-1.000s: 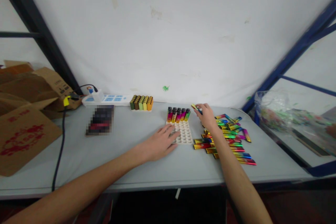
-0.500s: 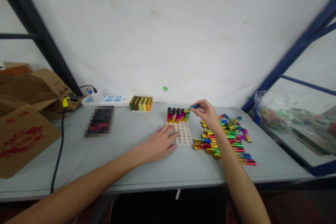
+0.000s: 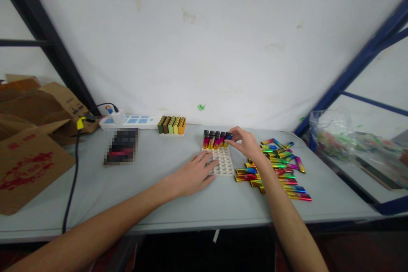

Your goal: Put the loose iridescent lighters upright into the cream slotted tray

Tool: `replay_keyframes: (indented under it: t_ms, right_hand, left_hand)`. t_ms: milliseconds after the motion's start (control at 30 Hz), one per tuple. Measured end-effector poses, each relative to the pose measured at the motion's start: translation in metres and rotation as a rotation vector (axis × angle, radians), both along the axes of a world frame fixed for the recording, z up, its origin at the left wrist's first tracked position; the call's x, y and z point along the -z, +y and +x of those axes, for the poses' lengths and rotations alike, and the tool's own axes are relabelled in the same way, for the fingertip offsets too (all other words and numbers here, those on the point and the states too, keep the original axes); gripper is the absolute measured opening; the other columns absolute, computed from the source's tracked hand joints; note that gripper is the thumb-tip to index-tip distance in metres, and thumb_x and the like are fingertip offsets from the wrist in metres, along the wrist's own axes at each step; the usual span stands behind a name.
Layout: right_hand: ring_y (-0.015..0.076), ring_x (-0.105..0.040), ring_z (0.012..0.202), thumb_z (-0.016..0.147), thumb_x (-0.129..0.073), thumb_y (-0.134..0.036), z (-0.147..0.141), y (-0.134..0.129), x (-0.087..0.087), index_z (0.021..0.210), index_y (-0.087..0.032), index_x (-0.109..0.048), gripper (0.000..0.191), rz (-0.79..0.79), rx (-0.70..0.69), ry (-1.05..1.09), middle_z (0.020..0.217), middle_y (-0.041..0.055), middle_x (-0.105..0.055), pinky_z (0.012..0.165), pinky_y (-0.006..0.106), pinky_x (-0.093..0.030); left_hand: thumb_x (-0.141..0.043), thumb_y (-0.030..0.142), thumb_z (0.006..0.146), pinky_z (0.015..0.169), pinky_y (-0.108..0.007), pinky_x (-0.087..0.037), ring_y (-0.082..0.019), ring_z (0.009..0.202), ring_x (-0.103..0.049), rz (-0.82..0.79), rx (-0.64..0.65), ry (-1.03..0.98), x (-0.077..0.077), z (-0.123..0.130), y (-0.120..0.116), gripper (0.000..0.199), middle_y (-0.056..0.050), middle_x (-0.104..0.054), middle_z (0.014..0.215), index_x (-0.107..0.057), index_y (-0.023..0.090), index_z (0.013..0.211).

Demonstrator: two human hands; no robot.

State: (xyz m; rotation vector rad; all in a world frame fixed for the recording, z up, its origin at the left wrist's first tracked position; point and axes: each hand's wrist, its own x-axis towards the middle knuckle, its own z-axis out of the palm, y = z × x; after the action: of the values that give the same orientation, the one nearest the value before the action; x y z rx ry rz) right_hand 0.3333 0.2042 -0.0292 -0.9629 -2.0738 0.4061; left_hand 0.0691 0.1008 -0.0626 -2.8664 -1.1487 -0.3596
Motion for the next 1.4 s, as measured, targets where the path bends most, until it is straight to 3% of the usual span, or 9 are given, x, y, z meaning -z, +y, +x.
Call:
replay_keyframes:
  t_ms: [267,500,767,933,1000,1067,1167,1267,1400]
  right_hand:
    - [0.0230,-0.078,0.085,0.096,-0.074,-0.038,-0.005,-0.005,-0.001,0.115,-0.023,-0.077,0.024,-0.012,-0.024,-0.103,0.097,0.0067,-0.082,0.079,0.036,-0.066]
    - [0.0229,-0.080,0.087,0.093,-0.076,-0.027,-0.009,-0.005,0.004,0.115,-0.024,-0.073,0.023,-0.100,-0.024,-0.116,0.096,0.0051,-0.082,0.081,0.034,-0.065]
    - [0.0213,-0.078,0.072,0.096,-0.073,-0.038,-0.009,-0.006,0.004,0.114,-0.026,-0.055,0.029,-0.166,0.020,-0.132,0.077,-0.0010,-0.079,0.067,0.029,-0.056]
    - [0.0184,-0.070,0.056,0.101,-0.065,-0.052,0.006,0.000,-0.005,0.093,-0.025,-0.055,0.030,-0.082,0.172,-0.155,0.064,-0.0020,-0.073,0.064,0.028,-0.052]
    - [0.0195,-0.072,0.061,0.107,-0.054,-0.050,0.023,0.008,-0.006,0.090,-0.023,-0.060,0.032,-0.042,0.320,-0.172,0.069,0.0021,-0.074,0.071,0.030,-0.055]
    - [0.0243,-0.077,0.083,0.107,-0.053,-0.041,0.040,0.018,-0.001,0.098,-0.020,-0.067,0.027,-0.019,0.452,-0.275,0.088,0.0103,-0.079,0.085,0.035,-0.057]
    - [0.0302,-0.073,0.113,0.094,-0.073,-0.028,0.059,0.027,0.014,0.109,-0.018,-0.074,0.018,-0.064,0.459,-0.422,0.117,0.0172,-0.078,0.102,0.041,-0.054]
    - [0.0309,-0.074,0.110,0.087,-0.082,-0.029,0.066,0.030,0.030,0.108,-0.022,-0.078,0.023,-0.127,0.442,-0.471,0.110,0.0143,-0.079,0.101,0.041,-0.056]
    - [0.0331,-0.074,0.109,0.084,-0.086,-0.047,0.065,0.029,0.039,0.121,-0.020,-0.076,0.047,-0.170,0.482,-0.505,0.110,0.0168,-0.078,0.101,0.043,-0.055]
  left_hand:
    - [-0.052,0.040,0.110,0.122,-0.053,-0.040,-0.036,0.151,-0.043,0.024,0.002,-0.032,0.004,0.000,0.001,0.049,-0.019,-0.051,0.158,-0.051,0.019,0.154]
    - [-0.052,0.040,0.109,0.121,-0.054,-0.040,-0.037,0.152,-0.042,0.027,-0.002,-0.043,0.006,0.000,0.001,0.049,-0.019,-0.050,0.158,-0.052,0.019,0.153]
    - [-0.051,0.040,0.110,0.121,-0.055,-0.041,-0.038,0.152,-0.042,0.026,0.001,-0.025,0.005,0.000,0.001,0.049,-0.020,-0.050,0.158,-0.051,0.019,0.154]
    - [-0.051,0.040,0.110,0.123,-0.053,-0.040,-0.036,0.151,-0.042,0.020,-0.001,-0.020,0.003,0.000,0.001,0.048,-0.019,-0.052,0.157,-0.052,0.019,0.153]
    - [-0.050,0.040,0.110,0.123,-0.052,-0.040,-0.036,0.151,-0.043,0.015,-0.002,-0.015,0.002,-0.001,0.001,0.047,-0.018,-0.052,0.156,-0.053,0.019,0.152]
    - [-0.048,0.040,0.111,0.123,-0.053,-0.040,-0.035,0.151,-0.043,0.010,0.002,-0.016,0.002,-0.001,0.001,0.047,-0.019,-0.052,0.156,-0.052,0.019,0.153]
    - [-0.046,0.042,0.111,0.123,-0.053,-0.040,-0.035,0.151,-0.042,0.003,0.008,-0.023,0.002,-0.003,0.002,0.049,-0.019,-0.052,0.156,-0.050,0.018,0.154]
    - [-0.045,0.042,0.111,0.123,-0.053,-0.040,-0.035,0.151,-0.042,0.006,0.017,-0.037,0.004,-0.003,0.003,0.049,-0.019,-0.052,0.157,-0.050,0.019,0.154]
    - [-0.045,0.042,0.111,0.123,-0.053,-0.040,-0.035,0.151,-0.043,0.011,0.024,-0.054,0.004,-0.003,0.004,0.048,-0.018,-0.051,0.157,-0.050,0.020,0.154]
